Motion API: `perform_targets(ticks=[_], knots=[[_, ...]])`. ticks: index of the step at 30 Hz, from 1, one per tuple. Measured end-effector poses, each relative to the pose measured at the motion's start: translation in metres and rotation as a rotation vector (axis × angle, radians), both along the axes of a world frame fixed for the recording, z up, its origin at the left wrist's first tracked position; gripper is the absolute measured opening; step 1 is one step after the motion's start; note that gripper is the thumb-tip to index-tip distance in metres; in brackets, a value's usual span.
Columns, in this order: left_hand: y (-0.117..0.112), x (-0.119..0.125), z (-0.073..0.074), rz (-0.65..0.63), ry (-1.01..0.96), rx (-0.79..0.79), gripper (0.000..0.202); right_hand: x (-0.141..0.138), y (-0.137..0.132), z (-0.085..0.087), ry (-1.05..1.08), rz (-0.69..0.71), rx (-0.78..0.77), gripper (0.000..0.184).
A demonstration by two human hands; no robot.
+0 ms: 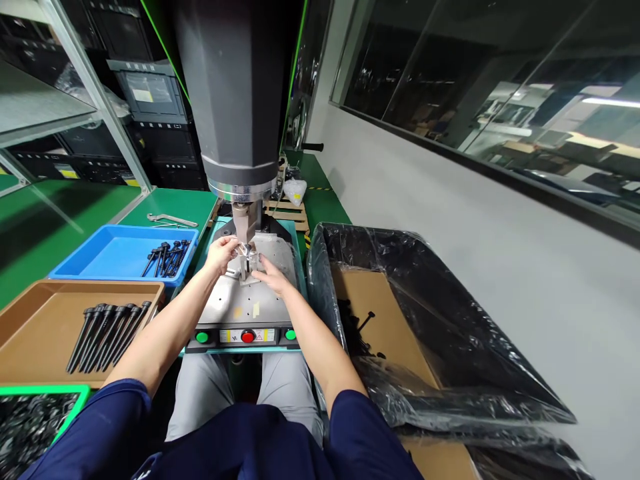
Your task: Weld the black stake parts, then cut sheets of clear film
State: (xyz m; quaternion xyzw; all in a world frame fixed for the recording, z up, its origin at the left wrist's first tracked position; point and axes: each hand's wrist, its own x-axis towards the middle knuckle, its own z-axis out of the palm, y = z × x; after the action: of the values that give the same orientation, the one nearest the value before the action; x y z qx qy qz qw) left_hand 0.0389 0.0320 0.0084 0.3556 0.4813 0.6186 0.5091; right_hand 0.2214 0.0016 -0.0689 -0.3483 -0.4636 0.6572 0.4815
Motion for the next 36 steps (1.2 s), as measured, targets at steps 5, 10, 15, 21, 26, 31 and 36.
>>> perform_targets(ticks=[5,10,15,21,26,31,36], knots=[[0.0,-0.001,0.0,0.003,0.024,-0.021,0.043,-0.003,-0.004,0.021,0.171,-0.149,-0.172,0.057],[0.0,0.0,0.0,0.021,0.046,-0.041,0.043,-0.007,0.001,0.038,0.158,-0.208,-0.28,0.05],[-0.004,-0.003,0.003,0.097,0.133,-0.041,0.038,-0.008,-0.002,0.034,0.156,-0.195,-0.328,0.056],[-0.03,-0.015,0.011,0.319,0.831,0.378,0.026,-0.007,0.0,0.024,0.114,-0.159,-0.242,0.059],[-0.049,-0.014,0.008,0.064,1.163,0.69,0.03,-0.008,0.0,0.024,0.094,-0.167,-0.228,0.061],[-0.047,-0.009,0.002,-0.142,1.376,0.675,0.052,-0.011,-0.004,0.029,0.091,-0.17,-0.255,0.057],[-0.044,-0.008,-0.005,-0.255,1.456,0.589,0.058,-0.012,-0.012,0.029,0.117,-0.161,-0.313,0.054]])
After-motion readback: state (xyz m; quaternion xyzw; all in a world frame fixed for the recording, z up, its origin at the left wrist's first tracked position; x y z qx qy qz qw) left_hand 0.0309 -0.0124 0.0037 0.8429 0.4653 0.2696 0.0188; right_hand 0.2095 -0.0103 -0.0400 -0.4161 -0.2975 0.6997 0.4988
